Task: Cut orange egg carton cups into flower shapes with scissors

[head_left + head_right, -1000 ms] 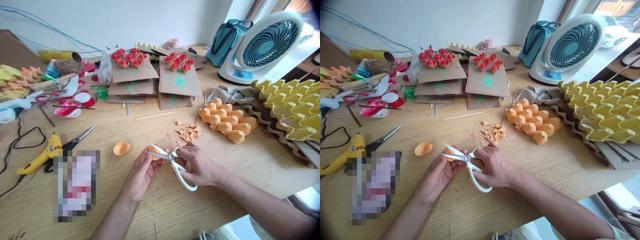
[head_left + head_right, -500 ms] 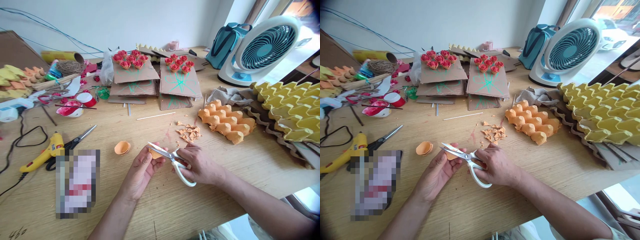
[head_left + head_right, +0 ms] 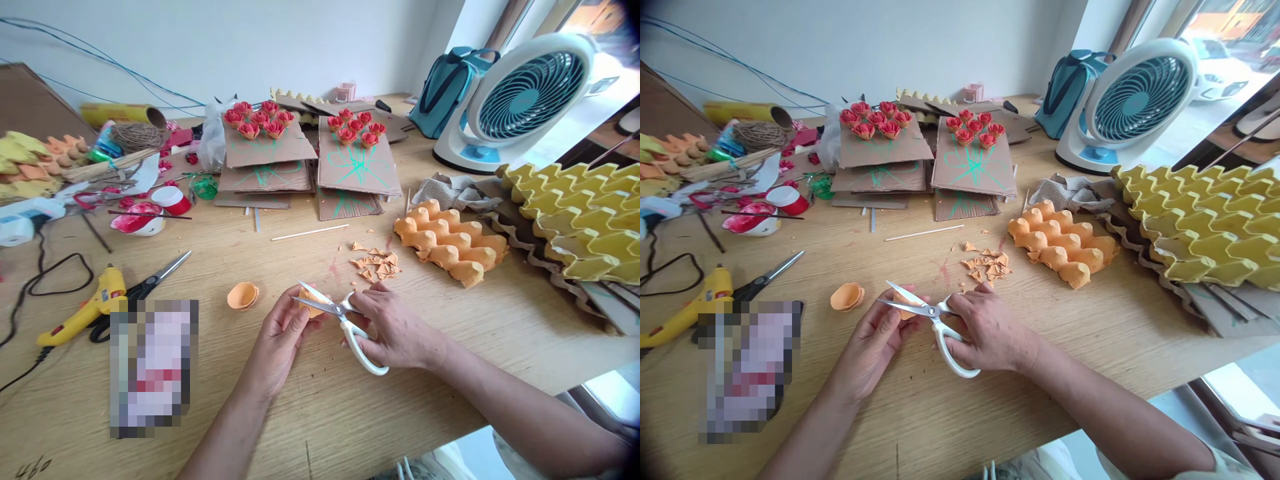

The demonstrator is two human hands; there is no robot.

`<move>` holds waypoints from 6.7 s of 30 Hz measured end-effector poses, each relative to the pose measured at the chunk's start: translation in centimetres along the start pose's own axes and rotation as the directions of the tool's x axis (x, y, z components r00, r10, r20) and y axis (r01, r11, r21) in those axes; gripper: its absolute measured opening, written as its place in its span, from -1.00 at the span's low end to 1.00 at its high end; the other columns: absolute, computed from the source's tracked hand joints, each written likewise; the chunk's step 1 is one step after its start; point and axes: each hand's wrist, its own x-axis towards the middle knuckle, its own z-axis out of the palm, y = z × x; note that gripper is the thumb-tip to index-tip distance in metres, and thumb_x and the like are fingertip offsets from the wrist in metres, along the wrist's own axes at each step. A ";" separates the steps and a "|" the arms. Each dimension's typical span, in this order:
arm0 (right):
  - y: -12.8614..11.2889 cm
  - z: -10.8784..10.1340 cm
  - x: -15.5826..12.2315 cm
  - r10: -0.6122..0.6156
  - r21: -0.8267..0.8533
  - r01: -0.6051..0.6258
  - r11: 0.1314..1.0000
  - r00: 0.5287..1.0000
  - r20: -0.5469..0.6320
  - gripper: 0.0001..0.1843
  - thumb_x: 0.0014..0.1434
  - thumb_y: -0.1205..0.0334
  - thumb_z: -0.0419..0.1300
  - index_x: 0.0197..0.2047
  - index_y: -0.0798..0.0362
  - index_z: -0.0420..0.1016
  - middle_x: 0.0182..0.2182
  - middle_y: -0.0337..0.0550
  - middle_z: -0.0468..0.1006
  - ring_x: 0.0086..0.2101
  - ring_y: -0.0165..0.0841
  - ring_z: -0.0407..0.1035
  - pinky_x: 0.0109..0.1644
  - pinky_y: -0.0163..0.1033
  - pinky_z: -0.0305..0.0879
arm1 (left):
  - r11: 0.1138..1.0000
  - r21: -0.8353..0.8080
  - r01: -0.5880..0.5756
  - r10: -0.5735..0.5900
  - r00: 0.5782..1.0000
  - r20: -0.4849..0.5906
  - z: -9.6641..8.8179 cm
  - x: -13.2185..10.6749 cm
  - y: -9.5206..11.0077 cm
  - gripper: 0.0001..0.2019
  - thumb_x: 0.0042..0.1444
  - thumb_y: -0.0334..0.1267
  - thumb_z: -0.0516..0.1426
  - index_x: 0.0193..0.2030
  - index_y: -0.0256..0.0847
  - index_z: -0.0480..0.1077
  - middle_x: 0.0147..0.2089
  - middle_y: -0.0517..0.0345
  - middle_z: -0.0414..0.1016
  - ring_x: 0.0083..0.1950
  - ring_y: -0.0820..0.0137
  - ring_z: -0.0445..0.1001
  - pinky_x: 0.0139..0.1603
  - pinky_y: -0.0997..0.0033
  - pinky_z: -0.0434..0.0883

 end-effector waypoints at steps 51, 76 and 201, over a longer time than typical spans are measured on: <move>0.0 -0.1 0.0 0.027 0.082 -0.026 0.996 1.000 -0.007 -0.70 0.25 0.04 0.18 -0.35 0.01 0.17 -0.41 -0.22 0.39 -0.41 -0.35 0.24 -0.21 -0.21 0.11 | 0.998 0.003 -0.066 0.064 0.956 -0.285 -0.5 0.7 0.1 -0.63 0.05 0.04 0.32 -0.32 -0.25 0.41 -0.43 0.22 0.52 -0.39 0.48 0.51 -0.25 0.43 0.56; 0.5 -0.4 0.0 -0.012 0.081 0.009 0.997 0.999 0.036 -0.71 0.26 0.02 0.19 -0.34 0.01 0.23 -0.42 -0.23 0.41 -0.41 -0.36 0.24 -0.21 -0.21 0.13 | 0.893 0.383 -0.238 0.266 0.964 -0.022 -1.0 0.4 0.2 -0.61 0.15 -0.19 0.29 0.12 -0.14 0.45 0.02 0.04 0.58 -0.06 0.32 0.60 0.03 0.30 0.56; -0.5 0.7 0.4 0.256 0.692 -0.151 0.706 0.965 -0.051 -0.63 0.19 -0.10 0.31 -0.21 0.02 0.40 -0.34 -0.19 0.47 -0.29 -0.30 0.34 -0.18 -0.19 0.29 | 0.846 0.464 -0.263 0.294 0.956 0.006 0.2 -0.1 0.1 -0.59 0.05 -0.22 0.35 0.06 -0.11 0.45 -0.02 0.07 0.51 -0.02 0.29 0.49 0.03 0.33 0.45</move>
